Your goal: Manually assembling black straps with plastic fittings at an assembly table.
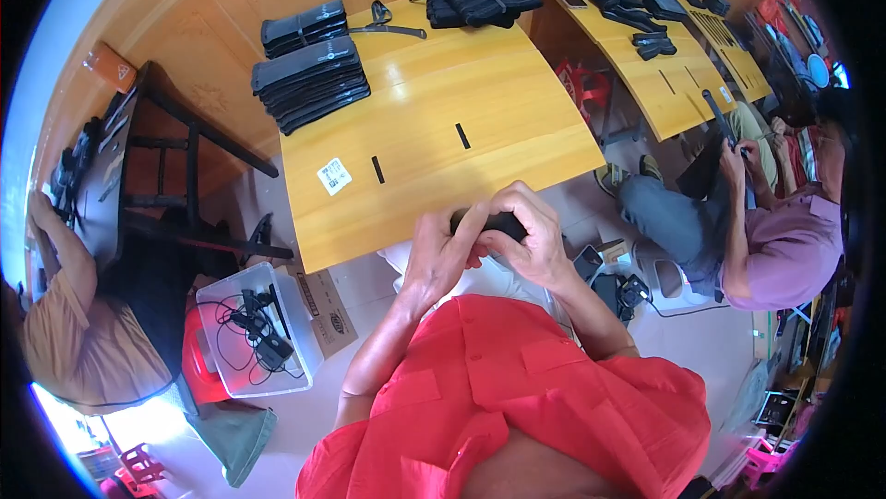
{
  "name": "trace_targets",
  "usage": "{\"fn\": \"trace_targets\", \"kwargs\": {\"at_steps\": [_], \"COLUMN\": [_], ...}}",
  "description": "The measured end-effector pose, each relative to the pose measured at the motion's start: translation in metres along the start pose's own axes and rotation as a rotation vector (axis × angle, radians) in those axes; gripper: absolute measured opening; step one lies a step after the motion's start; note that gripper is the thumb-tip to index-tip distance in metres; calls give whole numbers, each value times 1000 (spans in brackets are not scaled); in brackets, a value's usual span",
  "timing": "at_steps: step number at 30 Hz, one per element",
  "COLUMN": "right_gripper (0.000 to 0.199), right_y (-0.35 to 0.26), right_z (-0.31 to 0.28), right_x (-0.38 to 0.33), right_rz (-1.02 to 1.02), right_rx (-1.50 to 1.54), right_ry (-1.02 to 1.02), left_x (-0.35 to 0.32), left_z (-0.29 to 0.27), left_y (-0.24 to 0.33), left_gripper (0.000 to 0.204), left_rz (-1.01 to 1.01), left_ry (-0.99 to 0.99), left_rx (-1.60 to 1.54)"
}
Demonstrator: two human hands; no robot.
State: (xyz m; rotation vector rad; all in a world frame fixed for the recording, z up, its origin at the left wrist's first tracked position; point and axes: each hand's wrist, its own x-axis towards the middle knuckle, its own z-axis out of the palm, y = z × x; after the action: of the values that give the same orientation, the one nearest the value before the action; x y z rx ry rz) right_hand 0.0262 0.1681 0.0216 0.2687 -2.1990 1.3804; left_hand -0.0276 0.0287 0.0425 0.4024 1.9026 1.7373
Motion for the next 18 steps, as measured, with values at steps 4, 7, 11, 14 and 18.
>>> {"fn": "trace_targets", "kwargs": {"at_steps": [4, 7, 11, 14, 18], "right_gripper": [18, 19, 15, 18, 25], "right_y": [9, 15, 5, -3, -3], "right_z": [0, 4, 10, 9, 4], "right_x": [-9, -15, -6, 5, 8], "right_rz": [110, 198, 284, 15, 65], "right_rx": [228, 346, 298, -69, -200], "right_ry": [-83, -86, 44, 93, 40], "left_x": [-9, -12, -11, -11, -13], "left_z": [-1, 3, 12, 13, 15], "left_y": [-12, -25, -27, -23, -24], "left_gripper": [38, 37, 38, 38, 38], "left_rz": [-3, 12, 65, 62, 56], "left_ry": [-59, -38, 45, 116, 179], "left_rx": [-110, -222, -353, -362, -313]}}
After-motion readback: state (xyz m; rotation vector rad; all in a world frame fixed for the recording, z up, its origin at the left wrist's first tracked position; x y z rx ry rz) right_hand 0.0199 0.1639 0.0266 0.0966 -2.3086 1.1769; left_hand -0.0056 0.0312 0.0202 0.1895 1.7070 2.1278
